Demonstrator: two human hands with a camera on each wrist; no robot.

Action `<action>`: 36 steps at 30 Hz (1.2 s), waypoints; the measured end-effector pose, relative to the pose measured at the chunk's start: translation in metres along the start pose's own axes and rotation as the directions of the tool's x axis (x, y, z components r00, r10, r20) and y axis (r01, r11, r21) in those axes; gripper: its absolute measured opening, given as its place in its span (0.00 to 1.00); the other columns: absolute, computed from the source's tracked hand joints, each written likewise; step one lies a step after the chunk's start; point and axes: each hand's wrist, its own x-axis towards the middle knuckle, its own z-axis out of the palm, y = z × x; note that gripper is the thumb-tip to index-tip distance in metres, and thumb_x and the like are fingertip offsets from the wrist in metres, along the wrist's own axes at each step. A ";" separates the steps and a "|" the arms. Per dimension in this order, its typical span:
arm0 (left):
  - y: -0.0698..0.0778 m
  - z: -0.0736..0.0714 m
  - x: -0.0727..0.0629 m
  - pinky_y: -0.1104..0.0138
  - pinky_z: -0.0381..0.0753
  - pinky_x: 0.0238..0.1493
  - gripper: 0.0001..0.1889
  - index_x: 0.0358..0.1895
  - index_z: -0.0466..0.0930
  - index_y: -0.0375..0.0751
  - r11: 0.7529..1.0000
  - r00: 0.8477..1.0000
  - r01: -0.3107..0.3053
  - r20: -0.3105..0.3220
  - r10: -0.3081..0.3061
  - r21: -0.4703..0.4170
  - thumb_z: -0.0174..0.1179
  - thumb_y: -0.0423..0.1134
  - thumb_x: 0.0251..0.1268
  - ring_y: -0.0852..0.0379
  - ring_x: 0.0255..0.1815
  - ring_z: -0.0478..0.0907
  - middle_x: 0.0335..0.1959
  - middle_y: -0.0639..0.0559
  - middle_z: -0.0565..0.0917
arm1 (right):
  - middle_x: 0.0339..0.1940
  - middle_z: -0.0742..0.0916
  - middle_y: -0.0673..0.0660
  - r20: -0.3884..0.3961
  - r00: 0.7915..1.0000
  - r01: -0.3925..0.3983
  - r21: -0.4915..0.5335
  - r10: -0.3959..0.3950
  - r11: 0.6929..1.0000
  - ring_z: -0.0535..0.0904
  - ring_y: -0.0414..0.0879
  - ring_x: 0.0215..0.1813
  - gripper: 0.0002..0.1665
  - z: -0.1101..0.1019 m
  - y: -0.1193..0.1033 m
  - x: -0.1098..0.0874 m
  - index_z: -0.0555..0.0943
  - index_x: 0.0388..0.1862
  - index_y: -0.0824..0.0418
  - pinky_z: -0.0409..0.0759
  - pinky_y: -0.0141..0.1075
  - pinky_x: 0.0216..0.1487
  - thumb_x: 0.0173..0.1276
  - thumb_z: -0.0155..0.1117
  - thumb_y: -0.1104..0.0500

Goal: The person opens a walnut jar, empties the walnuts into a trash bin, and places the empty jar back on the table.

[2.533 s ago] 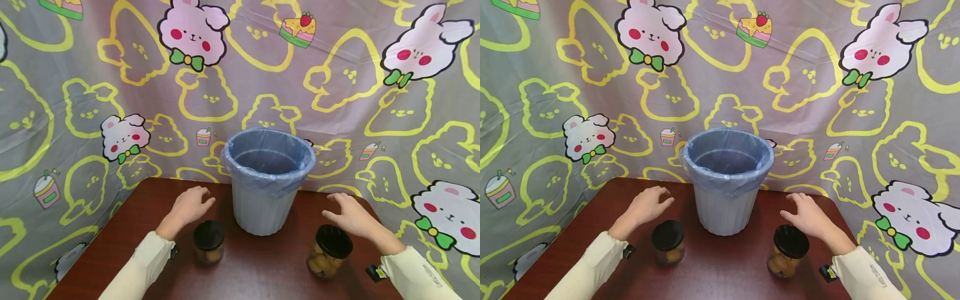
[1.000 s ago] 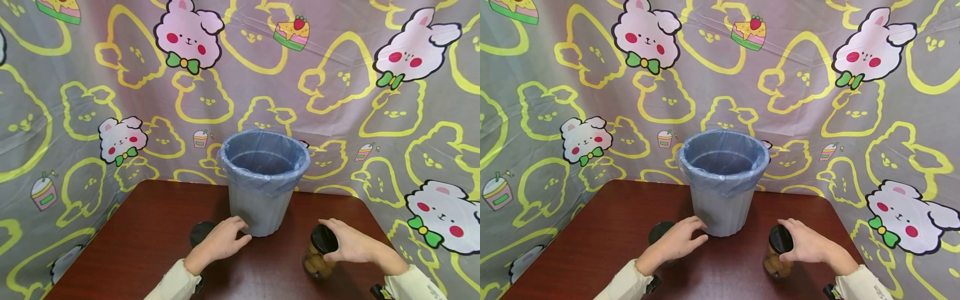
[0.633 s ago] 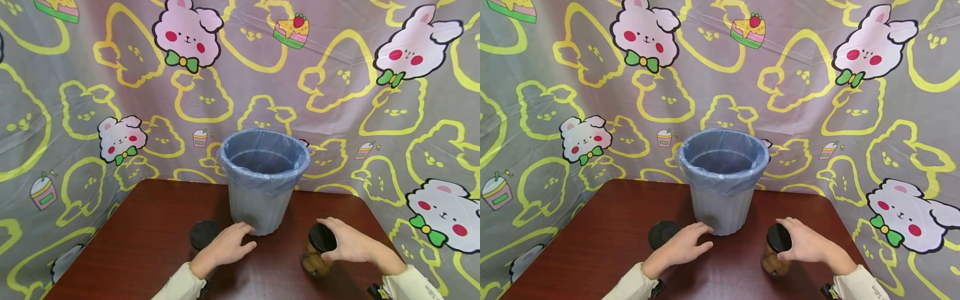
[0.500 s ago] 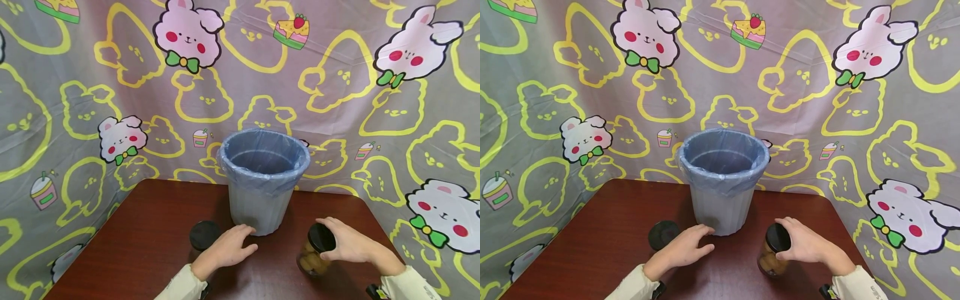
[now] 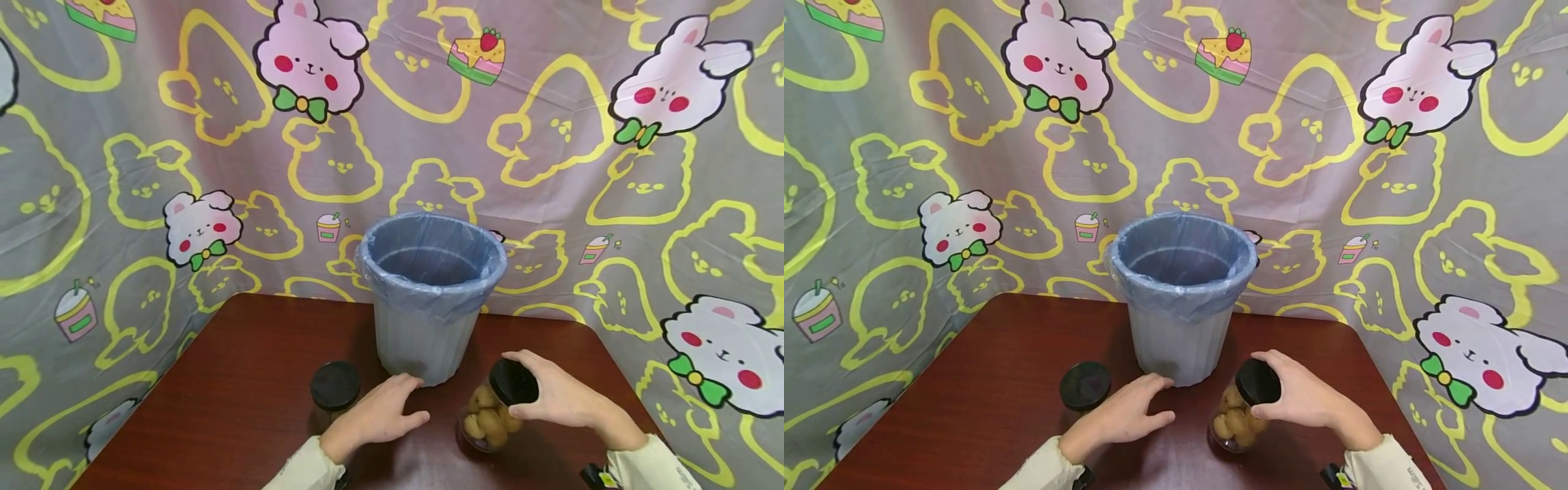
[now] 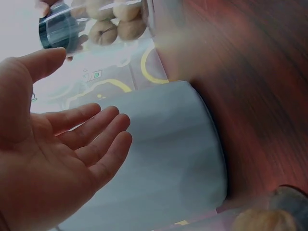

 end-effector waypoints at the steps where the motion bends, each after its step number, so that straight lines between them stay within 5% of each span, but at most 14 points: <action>1: 0.000 0.001 0.000 0.62 0.71 0.55 0.30 0.61 0.72 0.39 1.000 1.000 0.002 0.001 -0.002 -0.003 0.54 0.58 0.65 0.56 0.57 0.71 0.56 0.51 0.75 | 0.54 0.75 0.47 -0.002 1.000 0.004 0.009 -0.004 1.000 0.72 0.42 0.49 0.47 0.000 -0.002 0.001 0.68 0.63 0.56 0.73 0.38 0.46 0.47 0.75 0.41; 16: 0.000 0.007 0.006 0.60 0.67 0.60 0.41 0.66 0.65 0.36 0.998 1.000 0.007 0.017 -0.006 -0.064 0.58 0.64 0.57 0.52 0.63 0.66 0.62 0.46 0.70 | 0.50 0.77 0.46 -0.094 0.993 0.079 0.140 -0.066 0.987 0.75 0.43 0.45 0.46 0.000 -0.013 0.011 0.68 0.62 0.57 0.74 0.37 0.44 0.44 0.78 0.51; 23: 0.002 0.011 0.007 0.59 0.66 0.61 0.47 0.68 0.62 0.36 0.998 1.000 -0.014 -0.011 0.013 -0.061 0.60 0.67 0.52 0.52 0.65 0.64 0.64 0.46 0.68 | 0.49 0.78 0.45 -0.138 0.982 0.158 0.210 -0.131 0.965 0.76 0.42 0.45 0.46 0.002 -0.020 0.015 0.68 0.61 0.56 0.75 0.35 0.44 0.42 0.79 0.55; 36: 0.002 0.016 0.009 0.61 0.66 0.61 0.48 0.68 0.61 0.36 0.994 0.996 -0.070 -0.064 0.065 -0.083 0.66 0.63 0.49 0.54 0.64 0.65 0.63 0.47 0.68 | 0.51 0.77 0.48 -0.139 0.977 0.192 0.267 -0.160 0.945 0.76 0.44 0.46 0.45 0.004 -0.030 0.022 0.67 0.63 0.55 0.76 0.35 0.46 0.46 0.78 0.54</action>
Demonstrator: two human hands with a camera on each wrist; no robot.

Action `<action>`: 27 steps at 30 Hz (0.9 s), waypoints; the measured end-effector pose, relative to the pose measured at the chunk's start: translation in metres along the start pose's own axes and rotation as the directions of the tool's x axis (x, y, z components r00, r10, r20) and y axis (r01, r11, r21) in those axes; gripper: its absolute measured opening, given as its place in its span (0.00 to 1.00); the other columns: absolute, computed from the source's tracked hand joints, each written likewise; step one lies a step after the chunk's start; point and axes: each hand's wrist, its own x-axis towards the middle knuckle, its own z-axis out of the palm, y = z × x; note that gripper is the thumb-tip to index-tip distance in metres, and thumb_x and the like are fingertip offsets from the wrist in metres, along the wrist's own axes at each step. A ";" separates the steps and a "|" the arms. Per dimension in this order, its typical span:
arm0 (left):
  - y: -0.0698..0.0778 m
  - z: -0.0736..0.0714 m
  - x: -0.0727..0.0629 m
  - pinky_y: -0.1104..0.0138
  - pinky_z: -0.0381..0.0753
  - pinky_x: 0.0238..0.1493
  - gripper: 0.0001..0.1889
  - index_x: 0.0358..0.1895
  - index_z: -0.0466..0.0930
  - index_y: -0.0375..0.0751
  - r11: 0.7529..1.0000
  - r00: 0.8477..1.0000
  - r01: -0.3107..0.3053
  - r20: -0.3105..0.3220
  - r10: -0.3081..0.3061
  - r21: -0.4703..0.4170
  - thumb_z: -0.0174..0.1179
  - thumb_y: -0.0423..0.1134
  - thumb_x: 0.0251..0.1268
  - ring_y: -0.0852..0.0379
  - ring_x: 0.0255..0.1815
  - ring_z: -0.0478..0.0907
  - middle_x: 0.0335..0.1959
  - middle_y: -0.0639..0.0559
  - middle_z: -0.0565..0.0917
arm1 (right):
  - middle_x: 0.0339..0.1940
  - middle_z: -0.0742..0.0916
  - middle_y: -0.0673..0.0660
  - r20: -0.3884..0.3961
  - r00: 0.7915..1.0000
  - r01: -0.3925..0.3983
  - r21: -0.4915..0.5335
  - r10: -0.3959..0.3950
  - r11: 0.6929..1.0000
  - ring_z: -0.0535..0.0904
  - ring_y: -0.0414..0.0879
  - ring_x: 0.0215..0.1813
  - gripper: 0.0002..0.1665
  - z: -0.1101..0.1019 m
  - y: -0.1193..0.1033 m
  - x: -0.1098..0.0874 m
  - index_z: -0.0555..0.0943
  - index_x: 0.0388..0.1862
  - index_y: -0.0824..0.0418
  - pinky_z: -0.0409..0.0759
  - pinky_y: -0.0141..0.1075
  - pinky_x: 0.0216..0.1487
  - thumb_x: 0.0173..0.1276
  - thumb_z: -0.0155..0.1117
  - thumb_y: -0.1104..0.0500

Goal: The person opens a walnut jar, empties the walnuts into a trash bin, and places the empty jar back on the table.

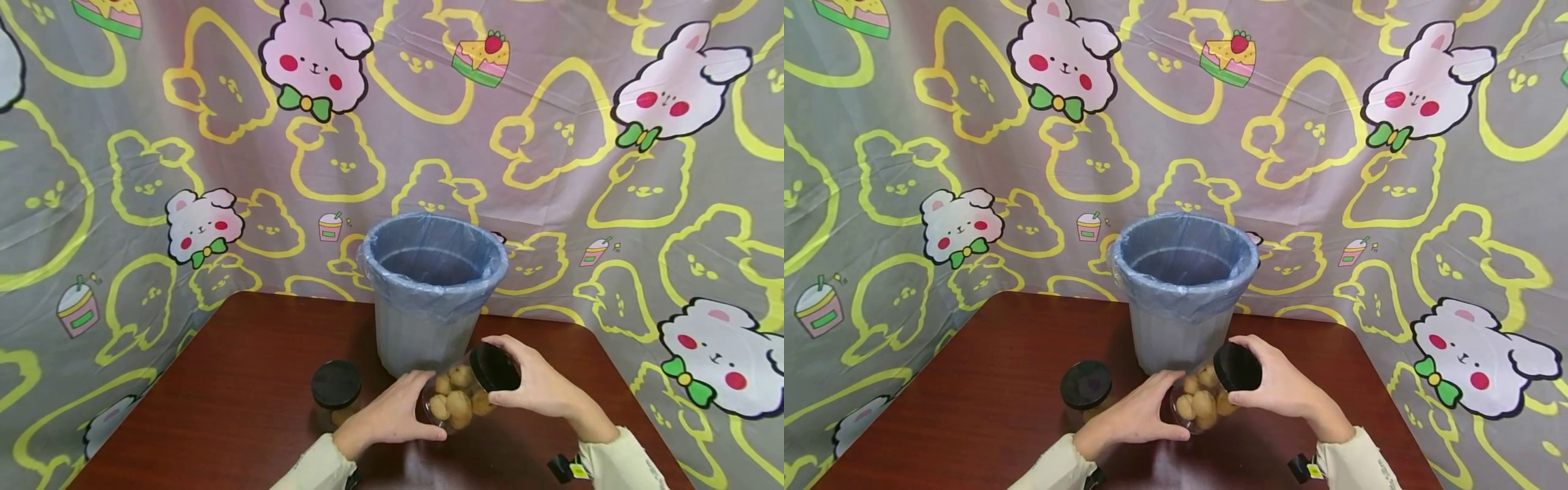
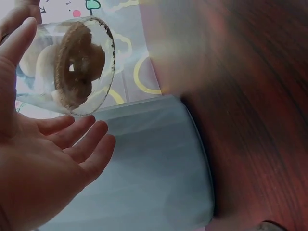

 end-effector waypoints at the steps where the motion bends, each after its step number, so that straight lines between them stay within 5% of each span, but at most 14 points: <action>1: 0.000 0.000 0.000 0.61 0.66 0.61 0.48 0.68 0.60 0.36 1.000 1.000 -0.001 -0.002 0.001 -0.001 0.66 0.63 0.49 0.54 0.64 0.65 0.63 0.47 0.68 | 0.50 0.77 0.49 0.000 1.000 0.014 0.005 -0.014 1.000 0.76 0.45 0.46 0.45 0.000 0.000 0.001 0.67 0.63 0.56 0.76 0.35 0.45 0.46 0.78 0.55; 17: -0.004 0.004 0.002 0.63 0.69 0.58 0.49 0.67 0.60 0.43 0.999 0.996 -0.044 -0.075 0.042 -0.024 0.68 0.65 0.44 0.58 0.58 0.68 0.58 0.52 0.71 | 0.50 0.78 0.50 -0.004 0.994 0.108 0.064 -0.108 0.992 0.76 0.46 0.45 0.45 0.008 -0.006 0.009 0.67 0.63 0.56 0.76 0.36 0.44 0.45 0.78 0.57; 27: -0.004 0.003 0.003 0.64 0.71 0.55 0.53 0.67 0.59 0.43 0.998 0.996 -0.016 -0.083 0.011 -0.062 0.73 0.63 0.36 0.60 0.55 0.69 0.57 0.53 0.72 | 0.51 0.77 0.52 -0.015 0.985 0.171 0.070 -0.170 0.983 0.75 0.47 0.47 0.46 0.012 -0.004 0.010 0.67 0.63 0.61 0.74 0.34 0.49 0.44 0.78 0.58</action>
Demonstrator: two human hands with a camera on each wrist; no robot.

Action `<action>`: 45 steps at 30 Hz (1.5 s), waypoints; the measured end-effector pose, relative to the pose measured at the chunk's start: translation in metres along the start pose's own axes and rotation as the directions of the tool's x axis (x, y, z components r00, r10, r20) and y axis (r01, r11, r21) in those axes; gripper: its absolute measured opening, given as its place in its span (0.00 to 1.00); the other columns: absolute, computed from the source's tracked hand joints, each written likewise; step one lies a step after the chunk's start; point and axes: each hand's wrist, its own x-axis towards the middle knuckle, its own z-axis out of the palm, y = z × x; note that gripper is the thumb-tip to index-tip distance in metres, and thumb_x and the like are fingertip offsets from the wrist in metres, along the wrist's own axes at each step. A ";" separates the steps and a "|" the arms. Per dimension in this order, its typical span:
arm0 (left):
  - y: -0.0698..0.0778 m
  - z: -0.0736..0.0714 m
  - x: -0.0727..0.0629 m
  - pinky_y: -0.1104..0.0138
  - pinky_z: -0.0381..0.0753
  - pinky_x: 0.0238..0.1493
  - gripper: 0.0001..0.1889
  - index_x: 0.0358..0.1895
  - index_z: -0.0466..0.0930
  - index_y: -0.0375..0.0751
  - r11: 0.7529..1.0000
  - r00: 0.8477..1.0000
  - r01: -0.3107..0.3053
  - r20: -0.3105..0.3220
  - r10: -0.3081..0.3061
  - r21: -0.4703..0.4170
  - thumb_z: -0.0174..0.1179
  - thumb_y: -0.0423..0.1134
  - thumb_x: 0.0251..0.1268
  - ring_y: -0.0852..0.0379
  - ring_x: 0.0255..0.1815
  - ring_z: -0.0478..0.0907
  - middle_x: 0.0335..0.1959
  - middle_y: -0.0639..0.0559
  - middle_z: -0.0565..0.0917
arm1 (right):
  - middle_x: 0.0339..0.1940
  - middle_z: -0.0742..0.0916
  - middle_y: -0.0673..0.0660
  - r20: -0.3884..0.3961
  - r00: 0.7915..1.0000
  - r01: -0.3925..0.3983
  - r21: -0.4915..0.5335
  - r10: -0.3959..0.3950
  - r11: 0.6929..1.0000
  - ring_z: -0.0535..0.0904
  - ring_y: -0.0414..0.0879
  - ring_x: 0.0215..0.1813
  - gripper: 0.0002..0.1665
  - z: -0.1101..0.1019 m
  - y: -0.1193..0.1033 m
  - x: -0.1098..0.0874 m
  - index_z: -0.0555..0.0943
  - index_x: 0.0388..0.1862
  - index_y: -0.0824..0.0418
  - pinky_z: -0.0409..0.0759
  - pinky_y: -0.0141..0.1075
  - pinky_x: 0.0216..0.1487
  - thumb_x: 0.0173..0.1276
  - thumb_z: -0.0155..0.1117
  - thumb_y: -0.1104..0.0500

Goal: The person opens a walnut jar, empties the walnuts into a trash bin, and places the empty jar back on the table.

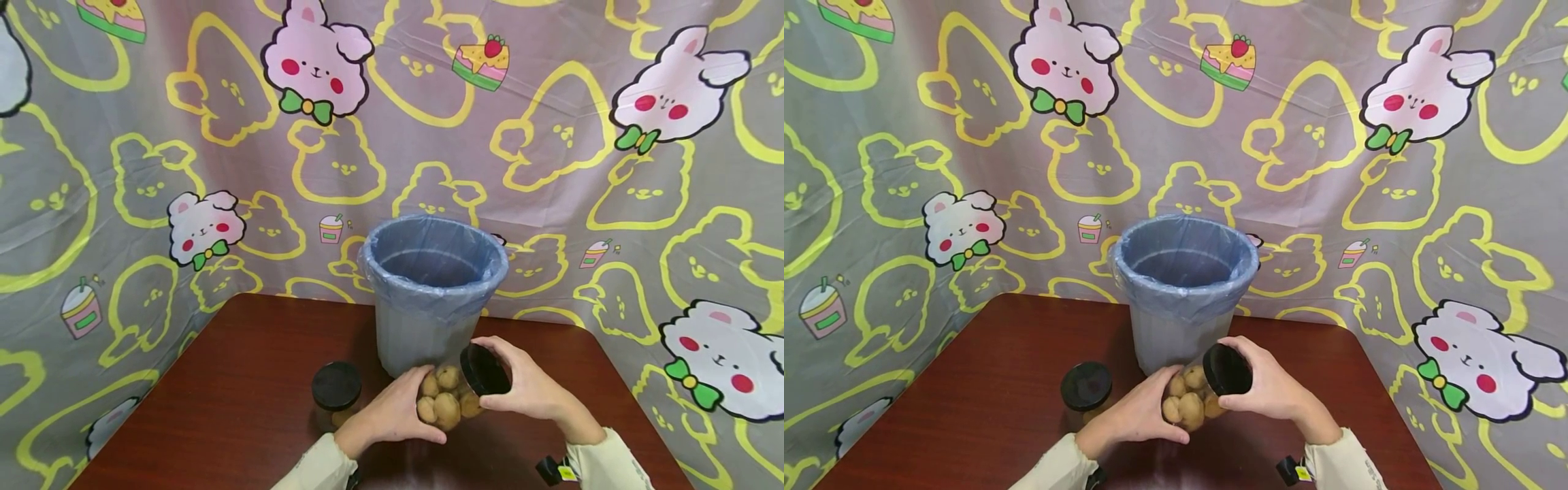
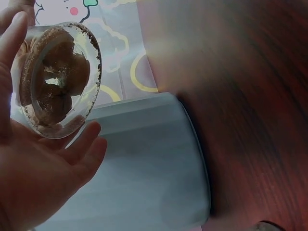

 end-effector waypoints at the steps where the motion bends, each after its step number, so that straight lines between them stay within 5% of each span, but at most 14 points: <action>1: 0.000 0.000 0.000 0.64 0.71 0.55 0.54 0.68 0.59 0.43 1.000 1.000 0.002 0.000 -0.002 -0.005 0.74 0.63 0.35 0.60 0.56 0.69 0.57 0.52 0.71 | 0.52 0.77 0.52 0.001 1.000 -0.002 0.003 0.002 1.000 0.75 0.47 0.48 0.46 0.001 0.000 0.000 0.67 0.63 0.60 0.74 0.33 0.50 0.44 0.78 0.58; 12: 0.002 -0.001 0.000 0.65 0.73 0.52 0.57 0.68 0.57 0.45 0.997 1.000 0.023 -0.006 -0.023 -0.077 0.76 0.62 0.32 0.61 0.52 0.72 0.56 0.53 0.72 | 0.54 0.77 0.50 0.007 1.000 -0.023 0.029 0.023 0.999 0.75 0.46 0.51 0.46 0.002 -0.001 -0.001 0.67 0.63 0.60 0.73 0.34 0.54 0.45 0.78 0.56; 19: 0.001 -0.002 0.002 0.68 0.73 0.49 0.51 0.64 0.61 0.47 0.997 0.999 -0.033 -0.021 0.031 -0.066 0.75 0.62 0.32 0.64 0.48 0.72 0.51 0.58 0.73 | 0.54 0.77 0.53 0.016 1.000 0.007 0.055 -0.008 0.998 0.75 0.48 0.51 0.46 0.001 -0.002 -0.001 0.66 0.65 0.58 0.70 0.32 0.55 0.46 0.76 0.58; 30: 0.001 -0.001 0.000 0.72 0.73 0.43 0.47 0.59 0.64 0.45 0.998 0.999 -0.034 -0.017 0.033 -0.045 0.75 0.61 0.34 0.66 0.43 0.72 0.46 0.60 0.73 | 0.59 0.74 0.53 0.080 0.993 -0.093 0.075 0.087 0.993 0.73 0.47 0.55 0.46 0.001 -0.003 -0.005 0.63 0.68 0.63 0.71 0.34 0.56 0.52 0.74 0.56; 45: 0.002 0.003 -0.002 0.69 0.73 0.46 0.47 0.59 0.66 0.45 0.999 0.996 -0.036 -0.079 0.039 0.038 0.73 0.64 0.34 0.62 0.46 0.71 0.46 0.59 0.74 | 0.62 0.73 0.50 0.039 0.987 -0.150 -0.127 0.157 0.980 0.70 0.45 0.59 0.46 0.004 -0.009 -0.007 0.62 0.70 0.62 0.71 0.42 0.56 0.56 0.71 0.50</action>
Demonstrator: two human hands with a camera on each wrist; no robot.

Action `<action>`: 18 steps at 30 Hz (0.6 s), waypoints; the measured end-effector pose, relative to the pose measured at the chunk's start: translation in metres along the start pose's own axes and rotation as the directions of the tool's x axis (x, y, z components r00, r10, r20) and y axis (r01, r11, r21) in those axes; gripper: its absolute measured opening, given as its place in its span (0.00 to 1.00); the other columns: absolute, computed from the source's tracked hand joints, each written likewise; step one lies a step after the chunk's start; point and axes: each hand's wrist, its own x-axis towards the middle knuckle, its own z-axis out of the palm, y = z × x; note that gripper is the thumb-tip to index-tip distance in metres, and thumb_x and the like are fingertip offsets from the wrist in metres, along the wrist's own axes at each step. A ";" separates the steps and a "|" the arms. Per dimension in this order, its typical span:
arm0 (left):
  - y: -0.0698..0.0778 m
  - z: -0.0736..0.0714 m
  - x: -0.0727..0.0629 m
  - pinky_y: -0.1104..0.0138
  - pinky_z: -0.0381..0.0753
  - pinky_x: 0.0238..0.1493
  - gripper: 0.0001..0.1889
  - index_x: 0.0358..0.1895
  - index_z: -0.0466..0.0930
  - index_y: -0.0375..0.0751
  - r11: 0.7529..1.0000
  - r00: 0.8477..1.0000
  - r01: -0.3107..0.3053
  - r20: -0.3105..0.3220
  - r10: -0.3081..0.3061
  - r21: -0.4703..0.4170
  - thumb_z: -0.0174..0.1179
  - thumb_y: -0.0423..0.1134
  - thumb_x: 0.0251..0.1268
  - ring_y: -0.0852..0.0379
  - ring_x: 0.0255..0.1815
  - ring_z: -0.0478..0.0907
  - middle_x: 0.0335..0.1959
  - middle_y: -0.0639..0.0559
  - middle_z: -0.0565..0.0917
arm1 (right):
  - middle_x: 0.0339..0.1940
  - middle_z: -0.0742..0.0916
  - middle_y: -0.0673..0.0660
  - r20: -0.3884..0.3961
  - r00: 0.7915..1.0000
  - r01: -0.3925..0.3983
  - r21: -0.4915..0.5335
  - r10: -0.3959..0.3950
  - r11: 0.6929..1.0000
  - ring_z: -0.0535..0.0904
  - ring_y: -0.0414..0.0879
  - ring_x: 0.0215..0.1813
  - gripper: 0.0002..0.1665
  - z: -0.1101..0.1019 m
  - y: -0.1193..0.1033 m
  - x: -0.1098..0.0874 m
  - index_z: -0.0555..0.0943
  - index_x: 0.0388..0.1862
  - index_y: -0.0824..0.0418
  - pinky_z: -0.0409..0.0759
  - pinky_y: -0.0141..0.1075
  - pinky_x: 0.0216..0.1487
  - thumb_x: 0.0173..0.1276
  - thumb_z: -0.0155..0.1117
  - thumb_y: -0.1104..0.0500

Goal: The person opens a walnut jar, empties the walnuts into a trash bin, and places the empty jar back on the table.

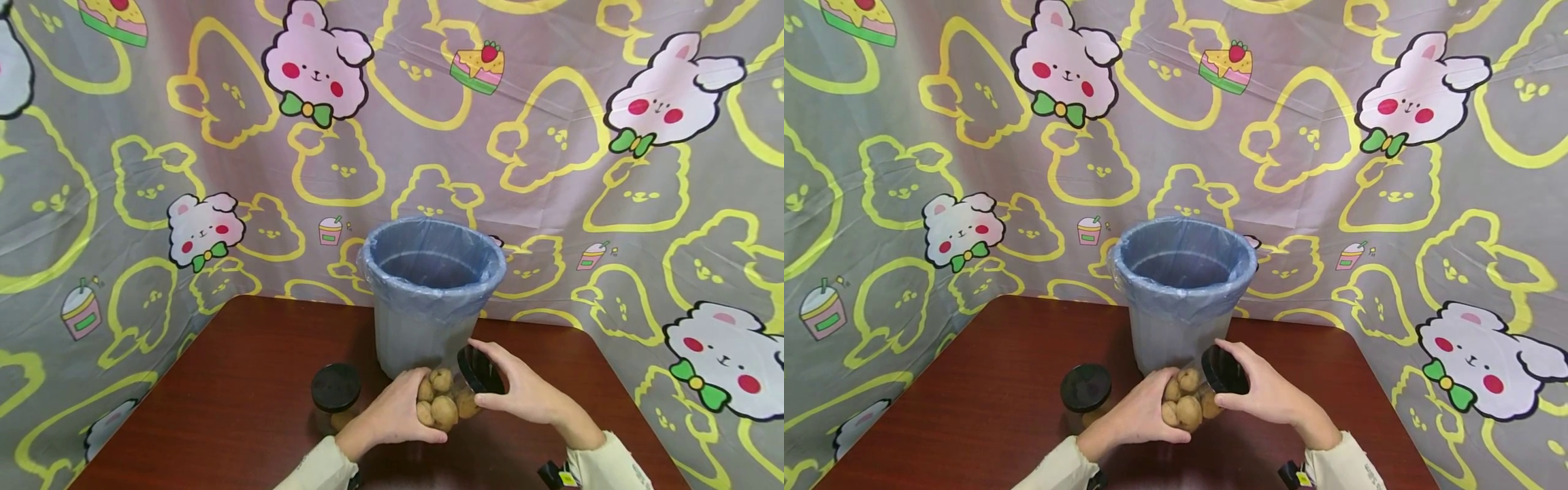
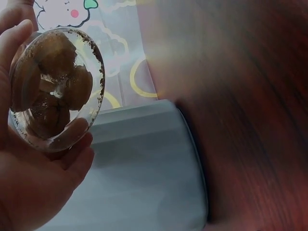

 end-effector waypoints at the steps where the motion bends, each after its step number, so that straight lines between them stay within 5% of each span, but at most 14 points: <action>1: 0.000 0.000 0.000 0.69 0.73 0.46 0.47 0.59 0.66 0.44 1.000 1.000 -0.001 -0.003 0.001 0.001 0.73 0.64 0.34 0.62 0.46 0.70 0.46 0.59 0.74 | 0.62 0.73 0.51 -0.006 1.000 -0.011 -0.014 0.011 1.000 0.70 0.46 0.59 0.46 0.001 -0.001 0.000 0.62 0.70 0.62 0.71 0.41 0.56 0.56 0.71 0.49; 9: -0.001 0.002 -0.001 0.70 0.73 0.45 0.47 0.60 0.65 0.44 0.999 1.000 0.012 0.016 -0.011 -0.032 0.72 0.65 0.35 0.64 0.45 0.71 0.47 0.58 0.73 | 0.66 0.70 0.55 -0.007 0.991 -0.135 -0.093 0.135 0.987 0.67 0.51 0.63 0.48 0.003 -0.006 -0.001 0.60 0.71 0.62 0.70 0.49 0.57 0.58 0.67 0.41; 18: 0.001 0.001 -0.002 0.69 0.75 0.44 0.47 0.61 0.63 0.44 0.996 0.996 0.065 0.060 -0.062 -0.065 0.73 0.63 0.36 0.64 0.44 0.72 0.48 0.58 0.73 | 0.65 0.71 0.55 -0.020 0.990 -0.141 -0.086 0.139 0.986 0.68 0.51 0.63 0.49 0.005 -0.005 -0.001 0.61 0.70 0.63 0.71 0.49 0.56 0.57 0.68 0.42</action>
